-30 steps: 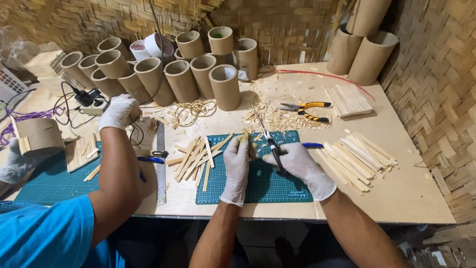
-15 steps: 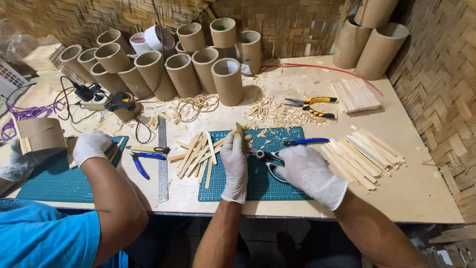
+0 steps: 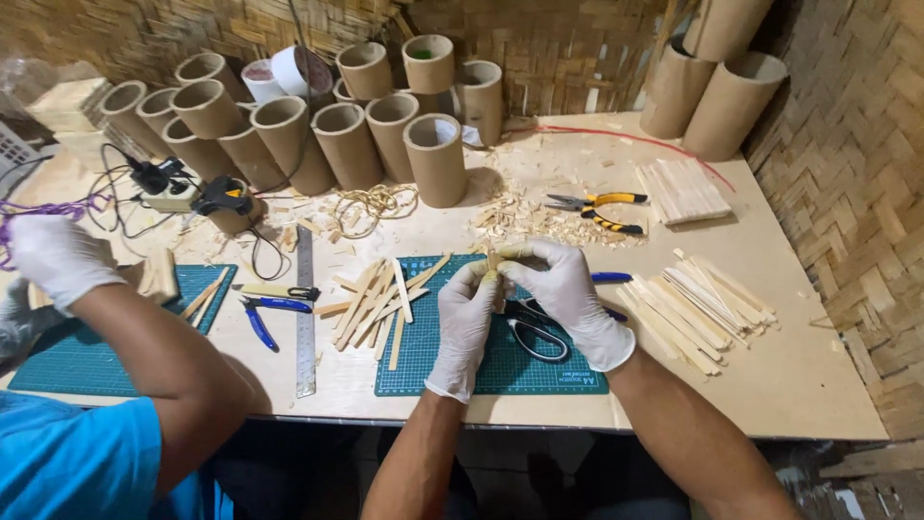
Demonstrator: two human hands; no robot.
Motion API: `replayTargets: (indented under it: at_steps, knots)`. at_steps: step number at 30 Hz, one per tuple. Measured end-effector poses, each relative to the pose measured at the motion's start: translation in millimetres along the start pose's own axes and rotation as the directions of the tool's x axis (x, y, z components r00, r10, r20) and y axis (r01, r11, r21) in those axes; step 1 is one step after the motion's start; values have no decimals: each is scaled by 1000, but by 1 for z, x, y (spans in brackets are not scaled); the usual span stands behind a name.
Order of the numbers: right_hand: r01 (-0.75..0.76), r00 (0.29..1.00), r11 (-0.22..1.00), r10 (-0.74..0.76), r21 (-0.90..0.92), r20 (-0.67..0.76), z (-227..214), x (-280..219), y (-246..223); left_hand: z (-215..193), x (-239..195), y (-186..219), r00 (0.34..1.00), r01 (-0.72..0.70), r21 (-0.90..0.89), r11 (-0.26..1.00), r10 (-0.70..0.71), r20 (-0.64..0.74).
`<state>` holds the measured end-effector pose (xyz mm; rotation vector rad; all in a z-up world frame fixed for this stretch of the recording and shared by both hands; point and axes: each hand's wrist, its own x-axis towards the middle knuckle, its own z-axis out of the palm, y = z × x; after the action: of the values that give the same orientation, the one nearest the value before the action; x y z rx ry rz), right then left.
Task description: A person uses scissors to cut small wooden sticks into shorter pieces on a cutting mat in a workshop.
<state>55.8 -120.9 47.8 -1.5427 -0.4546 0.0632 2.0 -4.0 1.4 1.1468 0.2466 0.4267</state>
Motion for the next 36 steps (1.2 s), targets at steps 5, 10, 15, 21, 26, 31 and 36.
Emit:
replayTargets:
  at_steps: [5, 10, 15, 21, 26, 31, 36]
  knots:
    - [73, 996, 996, -75, -53, -43, -8, 2, 19, 10, -6, 20, 1000, 7, 144, 990, -8, 8]
    - [35, 997, 999, -34, 7, -73, -17, 4, 21, 13, -8, 26, 998, 56, 176, 983, -55, -8]
    - [26, 996, 999, -24, 22, -85, -31, 10, 22, 13, -12, 25, 999, 54, 28, 998, -54, -7]
    - [36, 996, 997, -42, -70, -73, -31, 12, 21, 15, -17, 37, 1000, -3, -21, 1000, 3, 7]
    - [-11, 993, 1000, 8, -23, -120, -32, 12, 12, 9, -12, 28, 1000, -19, -1, 1000, 19, -15]
    - [69, 946, 993, -95, -92, -311, -30, 9, -12, 3, -4, 10, 996, -84, -37, 996, 83, -22]
    - [47, 882, 984, 39, 170, -470, -18, 17, -45, 1, 1, 3, 971, -231, 124, 965, 237, -36]
